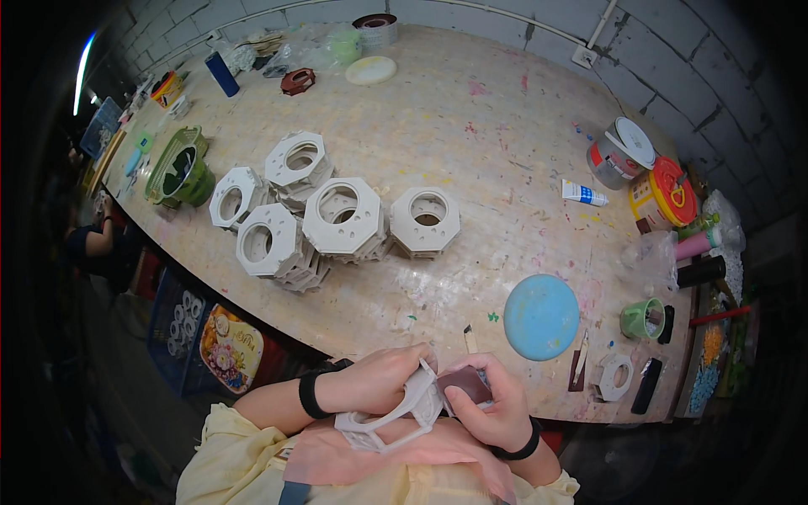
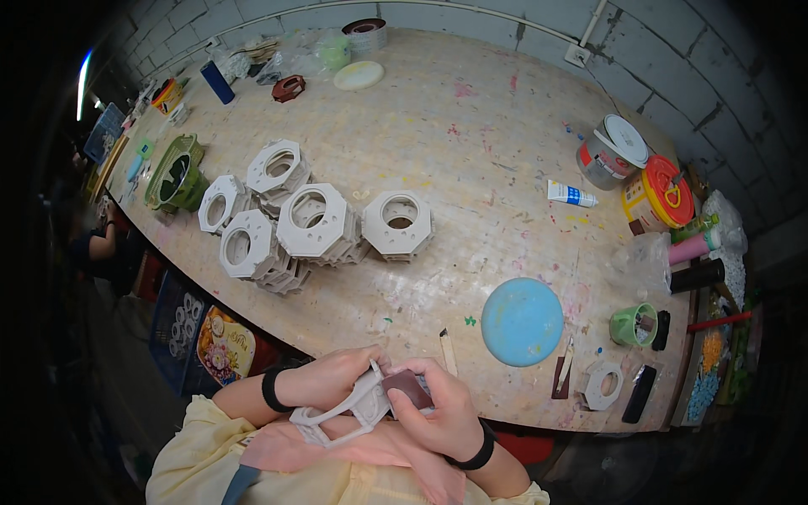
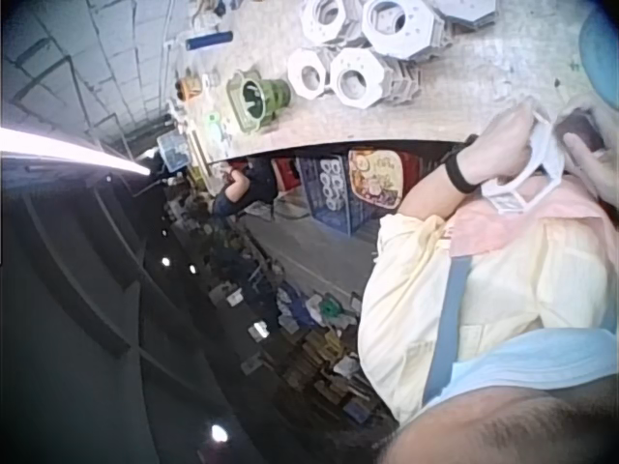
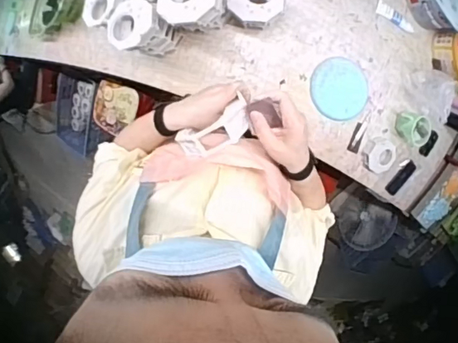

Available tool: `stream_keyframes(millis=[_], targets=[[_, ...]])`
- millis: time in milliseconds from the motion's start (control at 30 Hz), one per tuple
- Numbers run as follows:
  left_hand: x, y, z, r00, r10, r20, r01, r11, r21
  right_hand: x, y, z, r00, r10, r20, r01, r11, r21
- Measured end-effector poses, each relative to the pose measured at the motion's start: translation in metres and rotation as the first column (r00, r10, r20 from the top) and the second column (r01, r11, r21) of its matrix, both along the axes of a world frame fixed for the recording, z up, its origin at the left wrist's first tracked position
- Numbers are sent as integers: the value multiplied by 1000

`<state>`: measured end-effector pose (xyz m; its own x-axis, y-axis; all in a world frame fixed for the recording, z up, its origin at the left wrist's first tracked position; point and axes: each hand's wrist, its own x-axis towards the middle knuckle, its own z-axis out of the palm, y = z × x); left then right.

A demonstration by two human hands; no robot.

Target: The recorder uses a sanding block to smooth the edges of white hexagonal plastic components and then carries them to a storage crate.

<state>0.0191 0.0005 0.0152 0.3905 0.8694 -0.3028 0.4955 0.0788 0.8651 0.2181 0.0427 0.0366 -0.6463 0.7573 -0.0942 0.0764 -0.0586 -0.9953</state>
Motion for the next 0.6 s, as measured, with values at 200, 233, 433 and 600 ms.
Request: stream_keyframes(millis=[200, 233, 433, 600], targets=[[0, 0, -4, 994, 15, 112, -18, 1000, 22, -5, 1, 1, 997, -77, 30, 78, 996, -49], [0, -1, -5, 996, 21, 84, -23, 1000, 20, -5, 1, 0, 999, -36, -2, 37, 998, 48], [-1, -1, -6, 991, 49, 125, -45, 998, -39, -6, -2, -7, 991, -118, 68, 110, 989, 103], [-21, 13, -6, 964, 248, 98, -255, 965, 66, -5, 0, -12, 982, -184, -39, 187, 977, 104]])
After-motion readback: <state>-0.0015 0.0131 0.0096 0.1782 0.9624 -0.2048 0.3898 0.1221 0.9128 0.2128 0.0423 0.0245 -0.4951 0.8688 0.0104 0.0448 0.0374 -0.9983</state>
